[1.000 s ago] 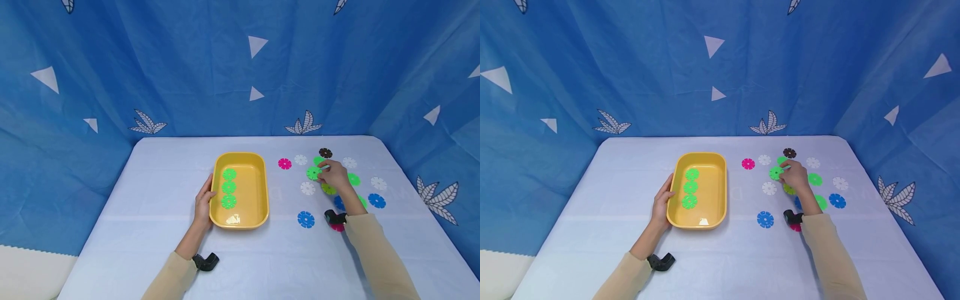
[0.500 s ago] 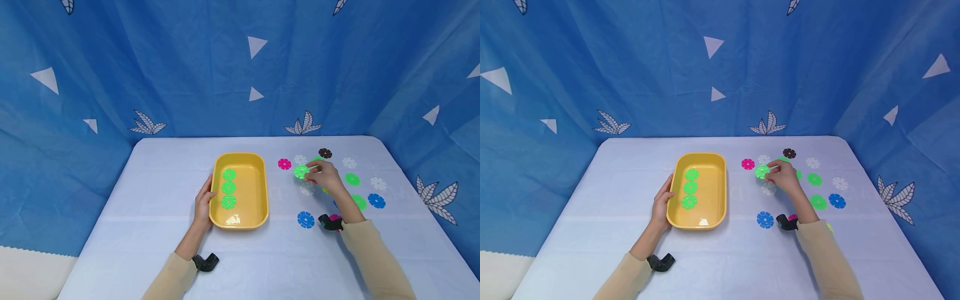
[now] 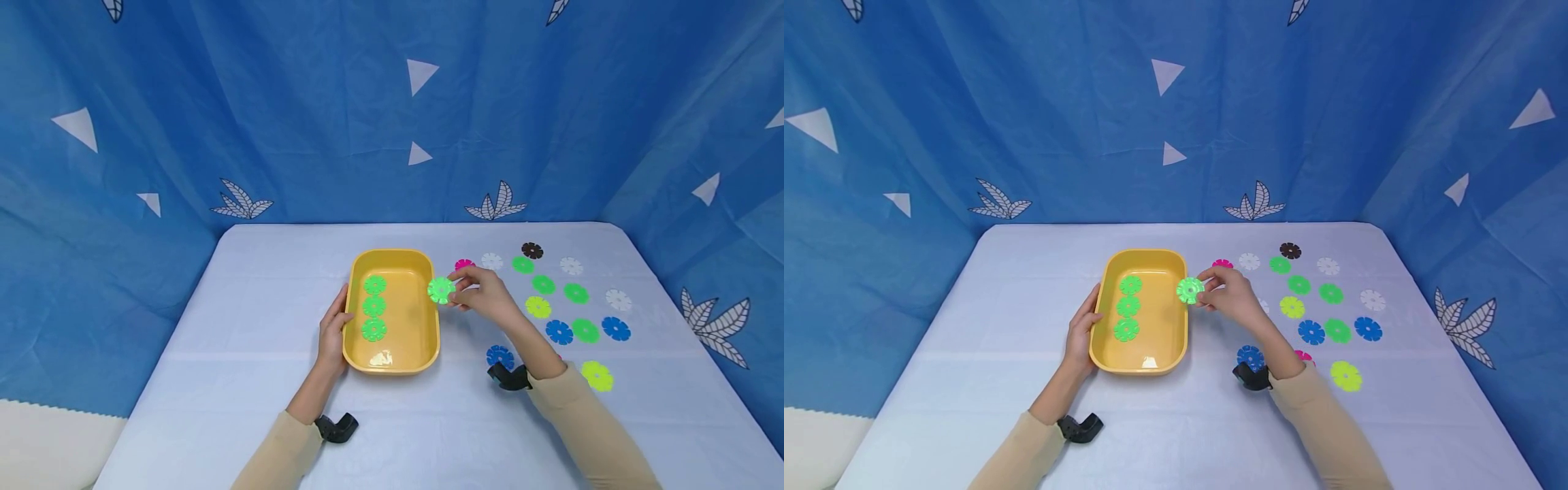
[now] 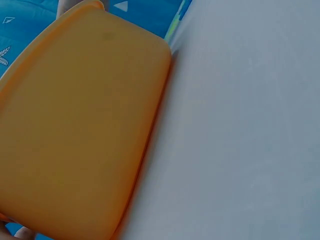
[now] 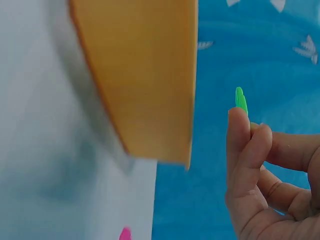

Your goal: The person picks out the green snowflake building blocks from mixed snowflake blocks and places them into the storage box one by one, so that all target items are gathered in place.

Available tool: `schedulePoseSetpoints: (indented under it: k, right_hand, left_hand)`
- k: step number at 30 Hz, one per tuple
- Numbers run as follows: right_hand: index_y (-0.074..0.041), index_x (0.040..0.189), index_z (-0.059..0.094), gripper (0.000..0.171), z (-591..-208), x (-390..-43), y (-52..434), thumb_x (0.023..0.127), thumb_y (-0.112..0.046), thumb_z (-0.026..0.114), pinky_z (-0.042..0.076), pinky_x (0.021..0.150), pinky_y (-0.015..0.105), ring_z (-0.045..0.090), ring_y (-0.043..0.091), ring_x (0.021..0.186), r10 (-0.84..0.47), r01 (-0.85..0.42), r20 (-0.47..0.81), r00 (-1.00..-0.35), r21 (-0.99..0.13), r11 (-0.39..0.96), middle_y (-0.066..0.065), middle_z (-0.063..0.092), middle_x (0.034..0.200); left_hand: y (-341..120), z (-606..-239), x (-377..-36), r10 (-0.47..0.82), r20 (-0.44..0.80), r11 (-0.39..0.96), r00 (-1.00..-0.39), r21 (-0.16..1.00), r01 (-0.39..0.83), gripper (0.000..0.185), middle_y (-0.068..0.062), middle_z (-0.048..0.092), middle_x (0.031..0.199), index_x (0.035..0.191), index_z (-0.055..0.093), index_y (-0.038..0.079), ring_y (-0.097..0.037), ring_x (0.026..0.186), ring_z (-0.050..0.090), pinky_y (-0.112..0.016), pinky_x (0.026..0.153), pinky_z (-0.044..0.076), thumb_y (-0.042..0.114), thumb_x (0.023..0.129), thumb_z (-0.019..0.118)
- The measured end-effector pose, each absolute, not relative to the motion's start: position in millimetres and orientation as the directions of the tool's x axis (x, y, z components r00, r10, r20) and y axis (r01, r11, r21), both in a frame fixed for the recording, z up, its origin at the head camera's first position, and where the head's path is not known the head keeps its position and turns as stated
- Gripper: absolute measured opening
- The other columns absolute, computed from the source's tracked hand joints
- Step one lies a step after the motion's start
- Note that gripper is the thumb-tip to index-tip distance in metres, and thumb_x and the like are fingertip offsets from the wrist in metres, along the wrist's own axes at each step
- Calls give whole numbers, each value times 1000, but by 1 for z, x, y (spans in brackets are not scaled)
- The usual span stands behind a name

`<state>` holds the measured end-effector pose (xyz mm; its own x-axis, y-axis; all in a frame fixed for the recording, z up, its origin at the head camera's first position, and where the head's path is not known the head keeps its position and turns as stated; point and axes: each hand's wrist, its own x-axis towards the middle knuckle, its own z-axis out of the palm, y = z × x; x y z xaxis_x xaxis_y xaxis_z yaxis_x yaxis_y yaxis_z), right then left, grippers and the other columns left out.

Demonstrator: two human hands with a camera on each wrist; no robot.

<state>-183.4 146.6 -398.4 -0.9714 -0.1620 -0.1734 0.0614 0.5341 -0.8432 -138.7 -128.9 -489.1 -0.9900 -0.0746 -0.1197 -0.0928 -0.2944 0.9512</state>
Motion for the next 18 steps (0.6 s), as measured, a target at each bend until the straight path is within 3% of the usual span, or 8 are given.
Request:
schedulePoseSetpoints:
  k: [10,18]
  right_hand:
    - [2,111,63,27,-400,-168,89,86,8,65,60,67,33,71,36,79,-424,-3,-233,-875,-874,486,13,56,87]
    - [2,105,64,22,-421,-162,56,84,9,65,56,58,27,68,19,62,-544,-123,-264,-796,-810,573,9,57,79]
  left_hand:
    - [-131,-489,-140,-70,-105,-285,-992,955,-81,63,3,24,162,155,30,20,-15,151,17,-37,122,21,3,95,38]
    - [-130,-488,-141,-69,-95,-303,-993,950,-70,64,2,25,162,155,30,17,-14,150,20,-37,122,21,1,94,37]
